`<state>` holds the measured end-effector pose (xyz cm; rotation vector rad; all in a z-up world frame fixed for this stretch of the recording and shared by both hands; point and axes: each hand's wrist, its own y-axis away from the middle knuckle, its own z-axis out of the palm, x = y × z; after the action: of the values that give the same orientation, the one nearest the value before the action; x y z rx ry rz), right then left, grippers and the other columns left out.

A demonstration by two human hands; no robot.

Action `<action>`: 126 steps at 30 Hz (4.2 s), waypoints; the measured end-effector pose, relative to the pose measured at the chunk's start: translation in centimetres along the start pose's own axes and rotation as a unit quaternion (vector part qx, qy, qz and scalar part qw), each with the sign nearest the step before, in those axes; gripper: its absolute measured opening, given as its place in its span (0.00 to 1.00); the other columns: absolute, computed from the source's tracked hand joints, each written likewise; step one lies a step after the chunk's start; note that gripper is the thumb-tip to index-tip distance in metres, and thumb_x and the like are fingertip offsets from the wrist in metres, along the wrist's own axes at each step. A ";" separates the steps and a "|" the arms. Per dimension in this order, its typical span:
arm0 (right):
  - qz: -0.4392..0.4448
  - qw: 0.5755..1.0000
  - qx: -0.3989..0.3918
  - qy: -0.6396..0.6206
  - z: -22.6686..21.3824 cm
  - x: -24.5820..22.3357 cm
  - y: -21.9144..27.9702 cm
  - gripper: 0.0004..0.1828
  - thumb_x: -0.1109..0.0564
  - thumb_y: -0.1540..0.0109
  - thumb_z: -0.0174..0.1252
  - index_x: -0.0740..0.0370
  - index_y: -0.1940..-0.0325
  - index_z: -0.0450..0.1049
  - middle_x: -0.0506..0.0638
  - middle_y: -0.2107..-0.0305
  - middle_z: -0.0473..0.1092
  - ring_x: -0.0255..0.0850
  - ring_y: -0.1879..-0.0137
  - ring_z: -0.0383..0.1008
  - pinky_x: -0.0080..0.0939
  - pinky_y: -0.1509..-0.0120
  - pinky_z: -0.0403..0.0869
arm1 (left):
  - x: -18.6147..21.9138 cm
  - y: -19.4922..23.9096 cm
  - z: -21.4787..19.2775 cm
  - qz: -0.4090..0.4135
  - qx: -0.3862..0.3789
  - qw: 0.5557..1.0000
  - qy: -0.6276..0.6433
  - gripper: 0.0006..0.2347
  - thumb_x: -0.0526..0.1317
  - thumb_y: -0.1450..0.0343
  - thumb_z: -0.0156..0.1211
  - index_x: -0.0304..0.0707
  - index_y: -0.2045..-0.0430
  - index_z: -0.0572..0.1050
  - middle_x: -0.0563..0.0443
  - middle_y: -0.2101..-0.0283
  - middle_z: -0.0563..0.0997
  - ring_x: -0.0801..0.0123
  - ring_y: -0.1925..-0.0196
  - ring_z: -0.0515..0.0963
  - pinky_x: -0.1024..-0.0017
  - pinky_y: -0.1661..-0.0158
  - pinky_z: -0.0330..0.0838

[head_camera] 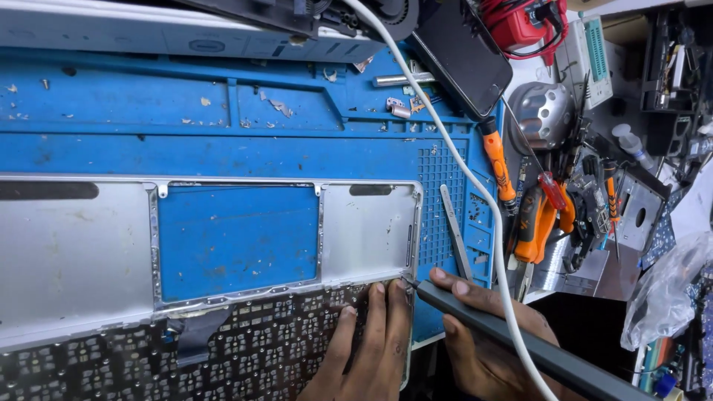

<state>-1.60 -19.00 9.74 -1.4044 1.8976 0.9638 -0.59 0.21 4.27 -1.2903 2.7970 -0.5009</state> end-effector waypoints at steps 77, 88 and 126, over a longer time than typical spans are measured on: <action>-0.040 0.987 0.075 0.136 3.3 -4.0 -1.3 0.14 0.52 0.33 0.48 0.65 0.54 0.73 0.64 0.54 0.80 0.49 0.47 0.86 0.40 0.39 0.83 | -0.7 0.2 -0.4 0.032 -0.015 0.999 -0.011 0.24 0.46 0.18 0.30 0.36 0.37 0.74 0.48 0.34 0.76 0.59 0.33 0.73 0.62 0.38 0.65; -0.101 0.986 0.061 0.119 2.9 -2.8 -1.6 0.18 0.47 0.34 0.53 0.65 0.52 0.75 0.61 0.54 0.80 0.48 0.48 0.86 0.39 0.41 0.85 | -1.1 -0.1 -0.7 0.002 0.023 0.999 0.032 0.21 0.41 0.17 0.31 0.35 0.40 0.76 0.50 0.37 0.79 0.63 0.36 0.76 0.67 0.41 0.70; -0.123 0.953 0.252 -0.115 2.7 0.0 3.9 0.32 0.58 0.32 0.52 0.54 0.26 0.47 0.67 0.58 0.72 0.59 0.59 0.83 0.61 0.45 0.88 | -0.4 0.1 -1.1 0.011 0.008 1.000 -0.014 0.20 0.43 0.18 0.34 0.39 0.38 0.74 0.52 0.36 0.78 0.64 0.36 0.76 0.69 0.43 0.69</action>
<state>-5.28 -16.08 8.97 -1.1295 1.5970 0.4519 -0.53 0.85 5.21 -1.2510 2.7761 -0.4998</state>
